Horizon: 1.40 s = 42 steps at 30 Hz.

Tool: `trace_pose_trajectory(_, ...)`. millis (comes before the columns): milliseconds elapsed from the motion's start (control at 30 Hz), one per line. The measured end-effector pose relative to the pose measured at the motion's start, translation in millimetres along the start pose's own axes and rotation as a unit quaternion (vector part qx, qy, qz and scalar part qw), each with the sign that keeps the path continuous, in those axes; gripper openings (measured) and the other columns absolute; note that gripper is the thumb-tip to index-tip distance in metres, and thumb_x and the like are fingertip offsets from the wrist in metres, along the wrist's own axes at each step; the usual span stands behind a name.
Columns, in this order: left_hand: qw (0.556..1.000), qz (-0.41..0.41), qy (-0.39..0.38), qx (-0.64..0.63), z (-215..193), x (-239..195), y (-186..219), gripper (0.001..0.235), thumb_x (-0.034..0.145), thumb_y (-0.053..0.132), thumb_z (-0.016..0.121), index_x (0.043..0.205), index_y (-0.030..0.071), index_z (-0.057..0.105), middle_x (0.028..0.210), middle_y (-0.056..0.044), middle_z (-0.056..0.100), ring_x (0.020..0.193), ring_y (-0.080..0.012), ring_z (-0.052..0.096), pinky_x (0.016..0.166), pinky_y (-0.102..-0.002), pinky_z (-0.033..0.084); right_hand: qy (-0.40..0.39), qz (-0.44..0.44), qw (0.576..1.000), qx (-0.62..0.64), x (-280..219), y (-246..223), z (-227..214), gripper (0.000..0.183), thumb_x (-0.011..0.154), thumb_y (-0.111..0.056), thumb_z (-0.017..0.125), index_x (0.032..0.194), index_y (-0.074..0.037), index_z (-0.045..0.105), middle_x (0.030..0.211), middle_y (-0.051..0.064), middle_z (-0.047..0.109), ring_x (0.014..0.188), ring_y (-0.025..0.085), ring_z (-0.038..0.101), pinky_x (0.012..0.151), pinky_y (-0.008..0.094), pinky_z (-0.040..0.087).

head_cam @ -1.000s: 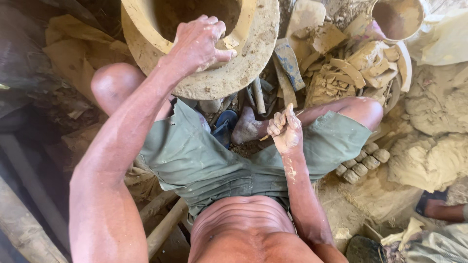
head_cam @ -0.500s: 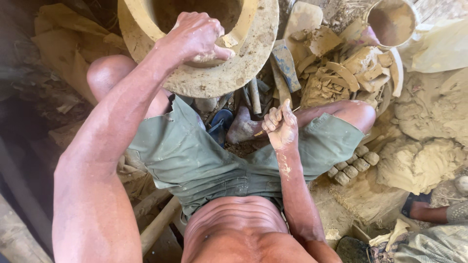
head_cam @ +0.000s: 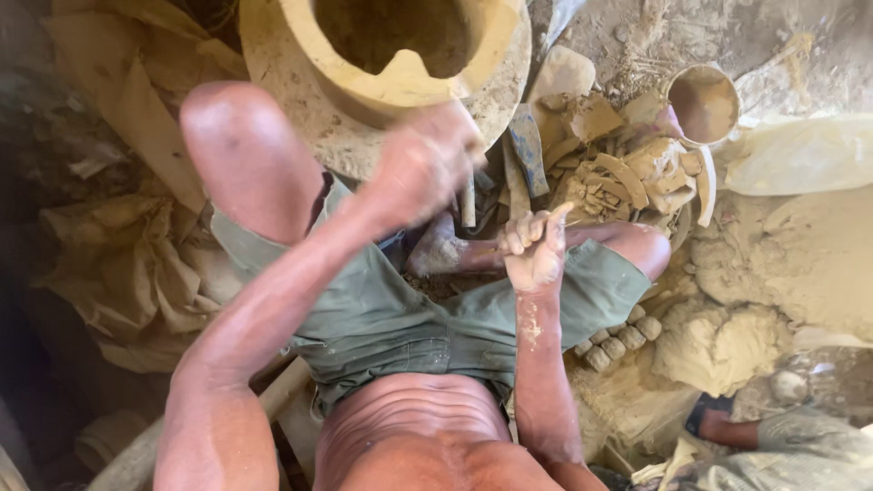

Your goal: The person shapes and carves details into a large clay vessel using their hands and a small wooden tool while sitting on the ground.

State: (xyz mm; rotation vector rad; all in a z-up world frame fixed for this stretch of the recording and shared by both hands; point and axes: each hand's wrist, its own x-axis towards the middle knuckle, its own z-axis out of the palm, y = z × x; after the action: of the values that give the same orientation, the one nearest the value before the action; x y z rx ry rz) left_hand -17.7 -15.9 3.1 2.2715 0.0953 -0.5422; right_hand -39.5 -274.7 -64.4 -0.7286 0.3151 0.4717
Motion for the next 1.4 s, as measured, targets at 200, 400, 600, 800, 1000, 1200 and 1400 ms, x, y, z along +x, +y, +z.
trace_pose_trajectory(200,0.906,0.317,0.053,-0.276,65.5,-38.4,30.2,0.094,0.085,0.013,0.074,0.16,0.002,0.02,0.114,-0.025,0.067,0.09,-0.036,0.07,0.073,-0.047,0.056,-0.026,-0.009,1.0,0.003,15.1,-13.3,14.8,0.058,0.102,-0.063,0.052,0.076,-0.011,0.048,0.071,0.002,0.044,0.064,0.018,0.043,0.06,0.032,0.037)
trace_pose_trajectory(400,0.982,0.102,0.011,-0.16,94.1,-11.0,5.8,0.043,0.098,0.017,0.064,0.136,0.005,0.049,0.091,-0.025,0.071,0.088,-0.0462,0.068,0.073,-0.055,0.051,-0.052,-0.067,0.996,-0.03,21.0,-7.2,29.1,0.053,0.103,-0.057,0.059,0.099,-0.005,0.061,0.093,0.008,0.06,0.091,0.024,0.058,0.09,0.04,0.05)
trace_pose_trajectory(600,0.992,0.108,-0.027,-0.064,118.6,-1.8,-17.6,0.018,0.096,0.003,0.055,0.113,-0.001,0.061,0.081,-0.027,0.069,0.075,-0.0433,0.068,0.067,-0.055,0.051,0.035,-0.36,0.691,-0.625,-0.5,-36.6,40.3,0.053,0.099,-0.042,0.067,0.135,-0.004,0.059,0.123,0.016,0.068,0.113,0.033,0.065,0.096,0.048,0.056)
trace_pose_trajectory(800,0.989,0.148,-0.031,0.003,122.5,-5.8,-12.6,0.039,0.083,-0.002,0.059,0.121,-0.007,0.057,0.075,-0.026,0.068,0.069,-0.0415,0.07,0.059,-0.053,0.052,-0.138,-0.176,0.616,-0.755,-8.6,-21.8,34.9,0.03,0.099,-0.012,0.065,0.129,-0.007,0.067,0.112,0.016,0.072,0.096,0.03,0.072,0.08,0.038,0.059)
trace_pose_trajectory(1000,0.987,0.163,0.004,-0.008,100.5,-22.4,-14.3,0.019,0.087,0.005,0.062,0.102,-0.004,0.058,0.072,-0.025,0.067,0.07,-0.0438,0.069,0.059,-0.055,0.05,-0.16,-0.22,0.624,-0.733,-8.5,-27.9,43.7,0.018,0.092,-0.001,0.067,0.109,-0.004,0.073,0.095,0.015,0.071,0.08,0.033,0.071,0.069,0.039,0.055)
trace_pose_trajectory(1200,0.987,0.161,-0.001,-0.025,71.7,-24.9,-8.4,0.016,0.084,0.001,0.058,0.098,-0.005,0.052,0.068,-0.025,0.065,0.068,-0.0437,0.067,0.059,-0.054,0.047,-0.138,-0.24,0.629,-0.727,-2.6,-41.9,71.2,0.015,0.091,-0.001,0.069,0.104,-0.004,0.075,0.09,0.012,0.072,0.074,0.029,0.07,0.065,0.035,0.054)
trace_pose_trajectory(1400,0.979,0.202,0.018,-0.037,65.9,-29.2,-7.7,0.018,0.08,0.0,0.059,0.096,-0.006,0.05,0.066,-0.025,0.063,0.065,-0.0438,0.066,0.055,-0.053,0.047,-0.15,-0.242,0.636,-0.717,0.7,-43.5,62.0,0.017,0.092,0.001,0.067,0.107,-0.002,0.073,0.09,0.012,0.071,0.075,0.026,0.07,0.066,0.034,0.054)
